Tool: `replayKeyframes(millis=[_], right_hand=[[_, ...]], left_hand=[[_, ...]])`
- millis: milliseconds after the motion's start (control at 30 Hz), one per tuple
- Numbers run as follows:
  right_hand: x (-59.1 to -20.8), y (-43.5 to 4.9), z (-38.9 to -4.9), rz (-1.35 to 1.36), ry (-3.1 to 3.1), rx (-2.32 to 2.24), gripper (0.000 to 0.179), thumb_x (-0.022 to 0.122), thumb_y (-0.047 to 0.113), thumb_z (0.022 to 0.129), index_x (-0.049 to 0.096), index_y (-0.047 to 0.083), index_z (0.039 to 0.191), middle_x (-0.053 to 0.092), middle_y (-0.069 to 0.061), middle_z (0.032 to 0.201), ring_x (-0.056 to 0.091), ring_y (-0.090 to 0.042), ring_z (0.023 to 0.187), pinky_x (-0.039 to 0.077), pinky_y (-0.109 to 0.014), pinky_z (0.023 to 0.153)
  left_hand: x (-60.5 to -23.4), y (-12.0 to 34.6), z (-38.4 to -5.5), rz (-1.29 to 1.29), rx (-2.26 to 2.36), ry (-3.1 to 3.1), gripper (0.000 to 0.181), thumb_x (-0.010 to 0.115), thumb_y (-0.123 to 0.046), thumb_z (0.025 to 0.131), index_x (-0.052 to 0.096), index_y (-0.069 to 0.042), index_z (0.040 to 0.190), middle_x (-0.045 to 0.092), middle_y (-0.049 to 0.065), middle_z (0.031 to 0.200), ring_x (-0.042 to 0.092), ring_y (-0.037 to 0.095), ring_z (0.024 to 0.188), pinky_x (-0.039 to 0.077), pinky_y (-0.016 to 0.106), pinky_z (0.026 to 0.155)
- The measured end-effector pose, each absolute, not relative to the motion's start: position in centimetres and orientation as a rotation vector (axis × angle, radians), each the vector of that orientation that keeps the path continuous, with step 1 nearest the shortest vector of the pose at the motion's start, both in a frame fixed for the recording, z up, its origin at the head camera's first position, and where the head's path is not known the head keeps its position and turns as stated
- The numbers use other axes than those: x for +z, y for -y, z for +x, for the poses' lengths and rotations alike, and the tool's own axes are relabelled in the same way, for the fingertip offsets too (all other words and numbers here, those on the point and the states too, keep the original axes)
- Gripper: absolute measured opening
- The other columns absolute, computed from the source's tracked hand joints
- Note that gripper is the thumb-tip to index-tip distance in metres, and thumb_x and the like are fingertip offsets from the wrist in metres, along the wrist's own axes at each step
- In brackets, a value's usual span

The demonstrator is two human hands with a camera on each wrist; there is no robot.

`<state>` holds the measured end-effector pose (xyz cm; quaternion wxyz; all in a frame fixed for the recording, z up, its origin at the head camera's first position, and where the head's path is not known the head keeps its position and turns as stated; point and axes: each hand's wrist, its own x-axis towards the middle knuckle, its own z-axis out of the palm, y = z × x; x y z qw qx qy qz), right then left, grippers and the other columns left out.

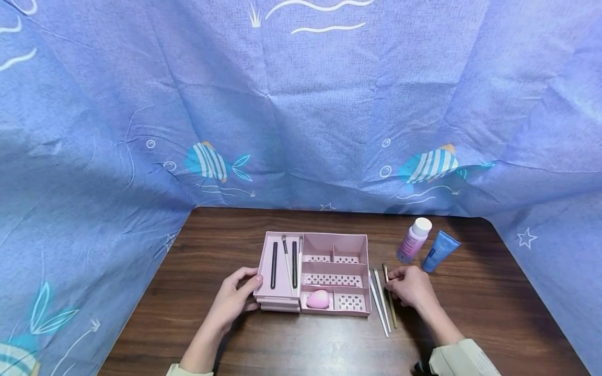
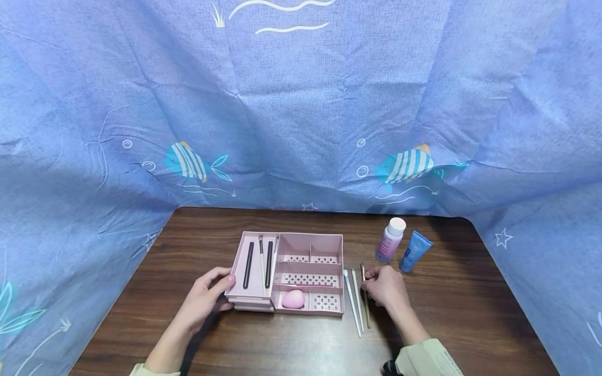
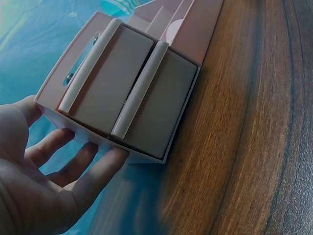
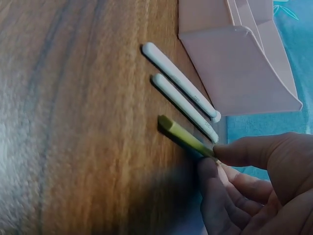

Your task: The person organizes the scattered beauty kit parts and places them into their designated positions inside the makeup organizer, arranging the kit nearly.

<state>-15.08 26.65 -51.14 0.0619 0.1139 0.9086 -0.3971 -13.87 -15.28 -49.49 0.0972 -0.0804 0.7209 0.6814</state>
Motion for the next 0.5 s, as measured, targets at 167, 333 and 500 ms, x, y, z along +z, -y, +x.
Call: replayKeyframes(millis=[167, 333, 500], right_hand=[[-50.7, -26.7, -15.1, 0.328, -2.757, -1.203, 0.016, 0.073, 0.006, 0.08, 0.074, 0.001, 0.095, 0.066, -0.005, 0.06, 0.063, -0.018, 0.048, 0.055, -0.033, 0.043], [-50.1, -26.9, -15.5, 0.308, -2.764, -1.205, 0.018, 0.072, 0.007, 0.082, 0.075, 0.0, 0.098, 0.068, -0.006, 0.061, 0.063, -0.019, 0.049, 0.055, -0.034, 0.043], [-49.5, -27.0, -15.8, 0.304, -2.748, -1.231, 0.019, 0.073, 0.009, 0.084, 0.075, -0.001, 0.1, 0.068, -0.005, 0.062, 0.064, -0.018, 0.052, 0.056, -0.034, 0.044]], left_hand=[[-49.5, 15.2, -13.9, -0.24, 2.028, -2.129, 0.034, 0.069, -0.023, 0.099, 0.066, -0.003, 0.126, 0.064, 0.016, 0.116, 0.069, 0.023, 0.088, 0.065, 0.046, 0.072], [-49.5, 15.2, -13.8, -0.243, 2.029, -2.124, 0.034, 0.069, -0.023, 0.099, 0.066, -0.003, 0.126, 0.065, 0.015, 0.114, 0.069, 0.022, 0.087, 0.065, 0.046, 0.071], [-49.5, 15.2, -13.8, -0.235, 2.032, -2.128, 0.033, 0.069, -0.022, 0.099, 0.066, -0.003, 0.126, 0.064, 0.015, 0.115, 0.069, 0.023, 0.087, 0.065, 0.046, 0.071]])
